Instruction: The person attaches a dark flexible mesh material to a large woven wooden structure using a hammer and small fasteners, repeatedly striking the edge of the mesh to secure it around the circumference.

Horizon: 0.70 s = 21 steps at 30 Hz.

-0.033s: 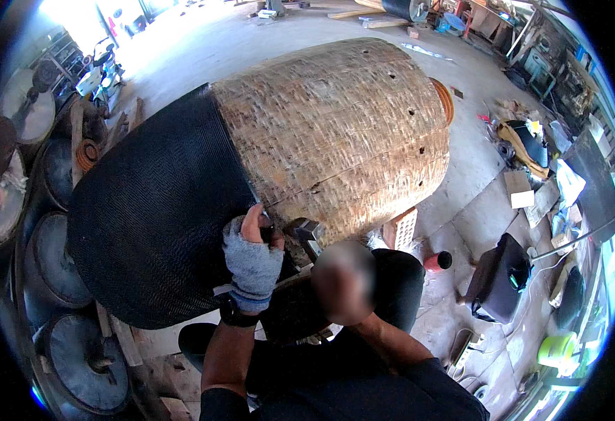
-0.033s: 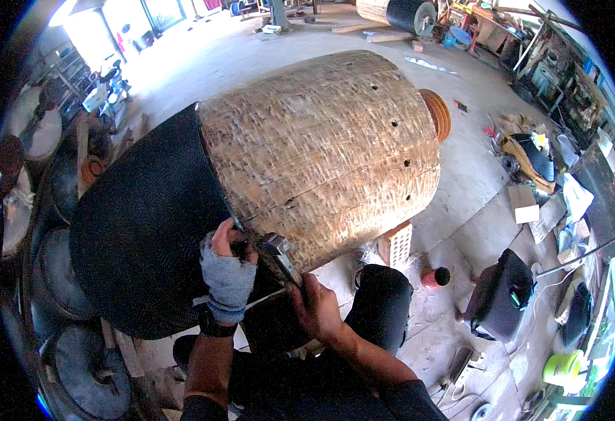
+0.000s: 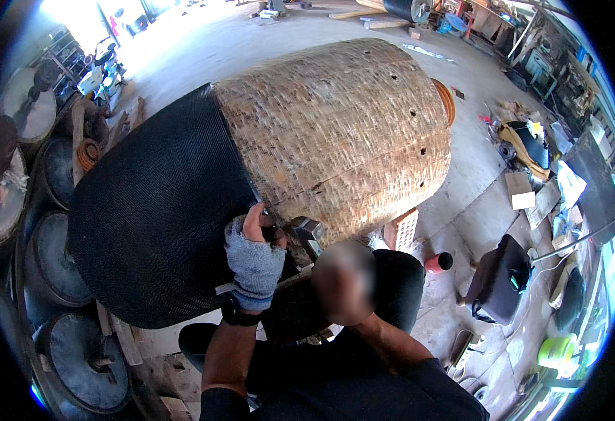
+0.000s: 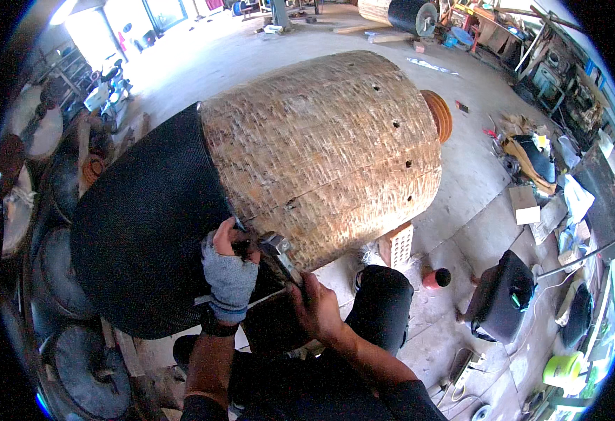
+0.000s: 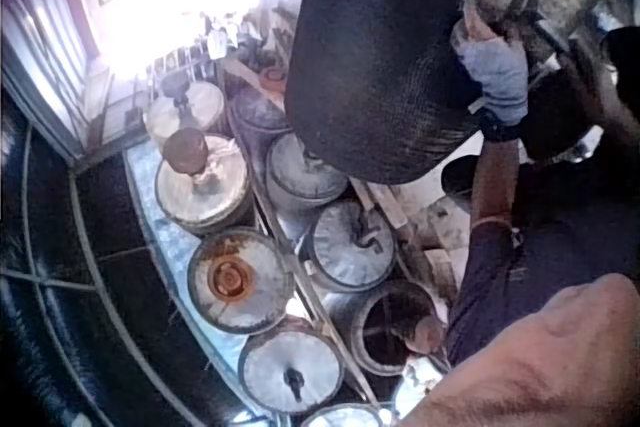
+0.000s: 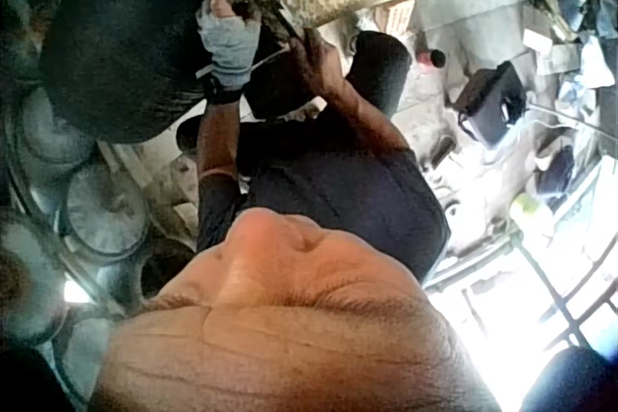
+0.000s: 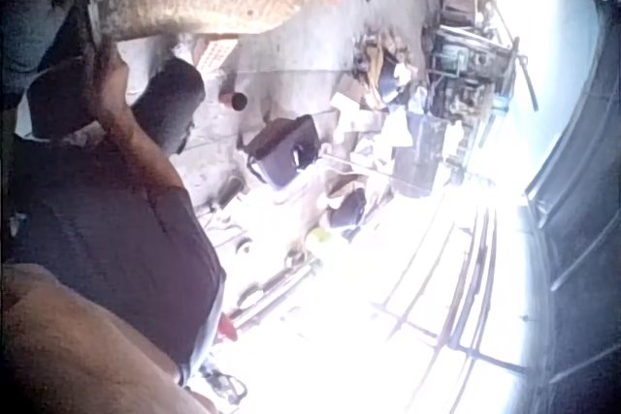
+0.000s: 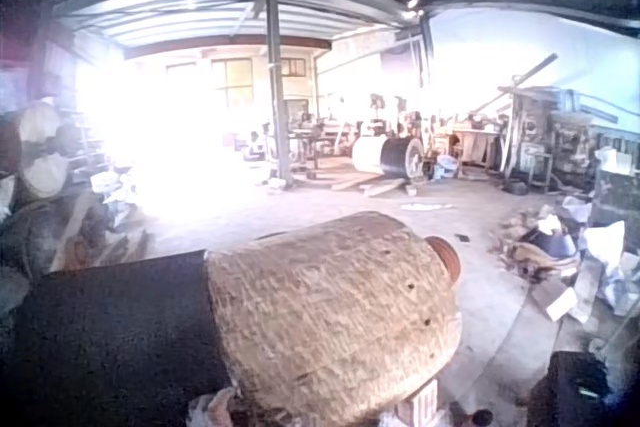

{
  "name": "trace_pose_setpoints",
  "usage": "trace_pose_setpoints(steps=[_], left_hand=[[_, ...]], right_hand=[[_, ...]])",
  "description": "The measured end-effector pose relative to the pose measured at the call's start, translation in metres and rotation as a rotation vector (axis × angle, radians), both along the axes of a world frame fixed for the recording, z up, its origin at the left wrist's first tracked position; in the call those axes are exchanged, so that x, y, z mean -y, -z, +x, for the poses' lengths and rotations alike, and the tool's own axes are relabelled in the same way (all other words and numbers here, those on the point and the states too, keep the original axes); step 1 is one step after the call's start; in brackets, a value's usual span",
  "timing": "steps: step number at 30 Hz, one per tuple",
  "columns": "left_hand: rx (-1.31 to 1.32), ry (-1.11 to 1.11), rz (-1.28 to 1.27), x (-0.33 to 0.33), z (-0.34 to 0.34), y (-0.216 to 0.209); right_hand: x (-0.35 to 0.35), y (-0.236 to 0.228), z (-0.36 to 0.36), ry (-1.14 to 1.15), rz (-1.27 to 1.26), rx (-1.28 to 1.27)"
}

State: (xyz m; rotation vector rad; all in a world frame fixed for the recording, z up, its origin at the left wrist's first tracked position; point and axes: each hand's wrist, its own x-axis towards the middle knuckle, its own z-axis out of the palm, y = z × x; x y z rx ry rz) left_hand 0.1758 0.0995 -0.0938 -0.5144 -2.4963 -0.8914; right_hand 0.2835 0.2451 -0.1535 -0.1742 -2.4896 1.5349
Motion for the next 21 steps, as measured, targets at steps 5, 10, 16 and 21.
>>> trace_pose_setpoints(steps=[5, 10, 16, 21], left_hand=[[0.011, -0.018, -0.009, -0.003, -0.003, 0.006], [0.009, -0.037, -0.036, -0.003, -0.003, 0.006], [-0.011, -0.074, -0.073, -0.004, -0.002, 0.001], [0.087, -0.07, 0.031, -0.006, -0.003, 0.006]], right_hand=[[-0.001, -0.011, -0.008, -0.055, 0.205, -0.019], [-0.002, -0.007, -0.01, -0.065, 0.185, -0.064], [-0.008, -0.022, -0.011, -0.102, 0.147, 0.072], [-0.014, 0.004, -0.004, -0.107, 0.233, -0.195]])
